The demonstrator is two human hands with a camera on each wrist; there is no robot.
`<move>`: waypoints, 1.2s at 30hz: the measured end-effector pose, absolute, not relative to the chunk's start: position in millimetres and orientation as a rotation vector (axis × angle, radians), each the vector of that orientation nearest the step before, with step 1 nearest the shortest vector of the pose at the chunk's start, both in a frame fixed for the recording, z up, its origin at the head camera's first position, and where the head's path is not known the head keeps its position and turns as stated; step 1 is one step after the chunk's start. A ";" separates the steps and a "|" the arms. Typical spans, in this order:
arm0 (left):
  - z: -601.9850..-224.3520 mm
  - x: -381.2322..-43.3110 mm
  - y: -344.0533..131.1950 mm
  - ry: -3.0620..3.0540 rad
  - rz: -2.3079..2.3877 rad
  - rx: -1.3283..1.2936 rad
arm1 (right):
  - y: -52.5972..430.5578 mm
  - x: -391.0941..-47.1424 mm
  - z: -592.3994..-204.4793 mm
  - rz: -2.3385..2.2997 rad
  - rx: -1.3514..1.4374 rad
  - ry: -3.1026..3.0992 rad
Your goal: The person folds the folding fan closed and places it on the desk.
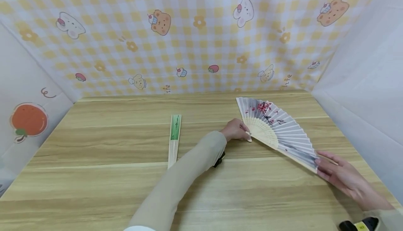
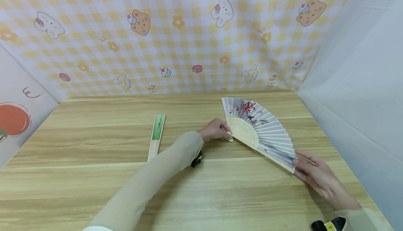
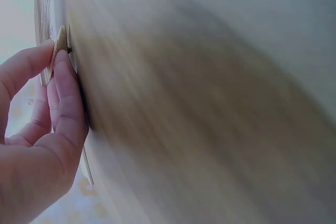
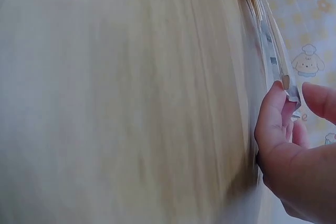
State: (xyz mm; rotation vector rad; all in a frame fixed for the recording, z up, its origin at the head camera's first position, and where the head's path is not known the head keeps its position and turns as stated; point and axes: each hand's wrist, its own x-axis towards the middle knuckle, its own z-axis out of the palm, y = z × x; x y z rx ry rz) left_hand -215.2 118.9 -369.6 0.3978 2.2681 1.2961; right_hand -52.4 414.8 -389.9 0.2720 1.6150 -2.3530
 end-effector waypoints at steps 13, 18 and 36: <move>-367.8 -212.9 102.1 2.265 1.278 0.363 | 405.2 -58.8 -389.9 -2.371 0.183 1.546; -371.3 -216.4 94.8 2.236 1.268 0.382 | 400.3 -60.4 -389.7 -2.349 0.173 1.563; -368.1 -202.6 72.4 2.214 1.305 0.321 | 385.2 -65.1 -390.5 -2.385 0.144 1.517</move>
